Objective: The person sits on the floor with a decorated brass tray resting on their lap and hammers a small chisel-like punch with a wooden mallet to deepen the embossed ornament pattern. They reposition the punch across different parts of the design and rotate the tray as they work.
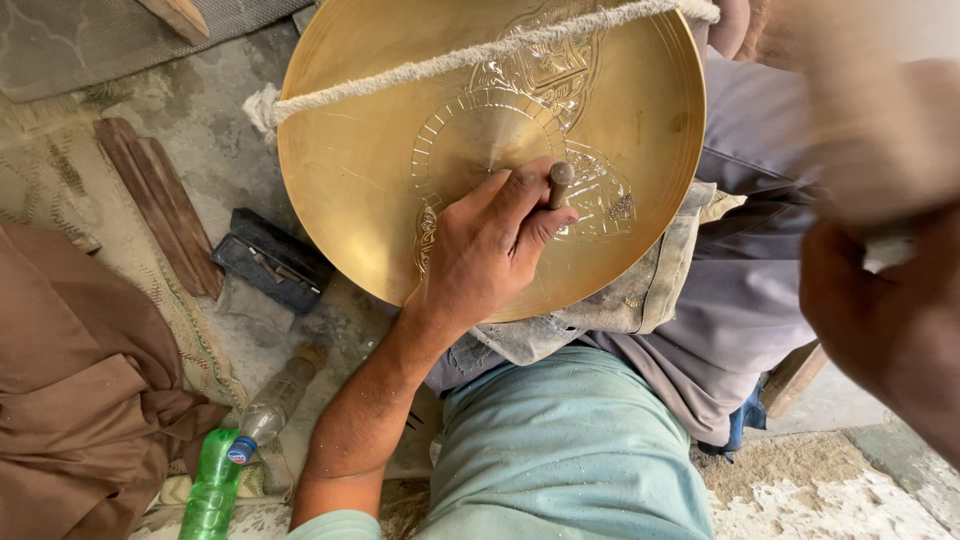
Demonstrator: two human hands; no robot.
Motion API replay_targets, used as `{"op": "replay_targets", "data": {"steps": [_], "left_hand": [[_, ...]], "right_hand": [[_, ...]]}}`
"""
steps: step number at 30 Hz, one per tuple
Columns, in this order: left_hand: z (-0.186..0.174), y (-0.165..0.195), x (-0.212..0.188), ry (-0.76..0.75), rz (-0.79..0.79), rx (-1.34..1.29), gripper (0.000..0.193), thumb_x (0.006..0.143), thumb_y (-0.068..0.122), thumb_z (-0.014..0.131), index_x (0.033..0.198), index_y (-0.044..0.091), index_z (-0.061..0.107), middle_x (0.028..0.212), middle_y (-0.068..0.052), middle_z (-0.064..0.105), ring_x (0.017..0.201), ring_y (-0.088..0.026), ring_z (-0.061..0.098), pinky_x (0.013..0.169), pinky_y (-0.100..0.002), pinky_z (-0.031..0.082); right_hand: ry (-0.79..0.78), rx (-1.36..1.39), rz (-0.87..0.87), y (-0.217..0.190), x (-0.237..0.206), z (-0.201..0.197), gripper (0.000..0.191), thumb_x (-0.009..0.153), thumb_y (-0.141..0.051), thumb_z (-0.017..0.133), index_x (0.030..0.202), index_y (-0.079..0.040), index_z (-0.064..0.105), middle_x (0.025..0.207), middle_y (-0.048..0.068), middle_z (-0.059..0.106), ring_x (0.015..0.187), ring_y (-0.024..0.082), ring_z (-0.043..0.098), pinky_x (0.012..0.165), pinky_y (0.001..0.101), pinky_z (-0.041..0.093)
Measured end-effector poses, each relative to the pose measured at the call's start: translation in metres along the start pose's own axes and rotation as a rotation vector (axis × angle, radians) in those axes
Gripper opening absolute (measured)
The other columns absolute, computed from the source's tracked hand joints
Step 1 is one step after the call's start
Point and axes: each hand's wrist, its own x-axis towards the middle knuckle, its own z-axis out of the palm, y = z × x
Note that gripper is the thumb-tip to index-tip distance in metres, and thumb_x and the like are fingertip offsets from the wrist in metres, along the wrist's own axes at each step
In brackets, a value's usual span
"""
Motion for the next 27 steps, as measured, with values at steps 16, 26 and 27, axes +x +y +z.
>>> {"op": "replay_targets", "data": {"steps": [16, 26, 27], "left_hand": [[-0.004, -0.001, 0.001, -0.065, -0.016, 0.002, 0.024, 0.105, 0.019, 0.075, 0.121, 0.011, 0.059, 0.094, -0.005, 0.065, 0.079, -0.018, 0.071, 0.068, -0.035, 0.056], [-0.005, -0.002, 0.000, -0.038, 0.032, -0.036, 0.026, 0.106, 0.019, 0.071, 0.127, 0.009, 0.059, 0.096, -0.005, 0.064, 0.082, -0.020, 0.071, 0.069, -0.034, 0.058], [-0.005, -0.002, 0.000, -0.038, 0.038, -0.016, 0.025, 0.106, 0.020, 0.073, 0.124, 0.010, 0.059, 0.096, -0.005, 0.065, 0.083, -0.020, 0.071, 0.068, -0.033, 0.058]], "right_hand": [[-0.051, 0.122, 0.114, 0.015, -0.008, 0.020, 0.054, 0.082, 0.024, 0.053, 0.134, 0.012, 0.060, 0.094, 0.026, 0.066, 0.074, 0.031, 0.067, 0.060, 0.0365, 0.053], [0.034, 0.210, 0.034, 0.007, -0.003, 0.011, 0.050, 0.088, 0.023, 0.056, 0.137, 0.014, 0.050, 0.110, 0.029, 0.062, 0.095, 0.036, 0.069, 0.074, 0.0378, 0.058], [0.016, 0.178, 0.032, 0.007, -0.002, 0.009, 0.051, 0.086, 0.023, 0.056, 0.136, 0.014, 0.051, 0.110, 0.030, 0.062, 0.095, 0.036, 0.069, 0.074, 0.0384, 0.058]]}}
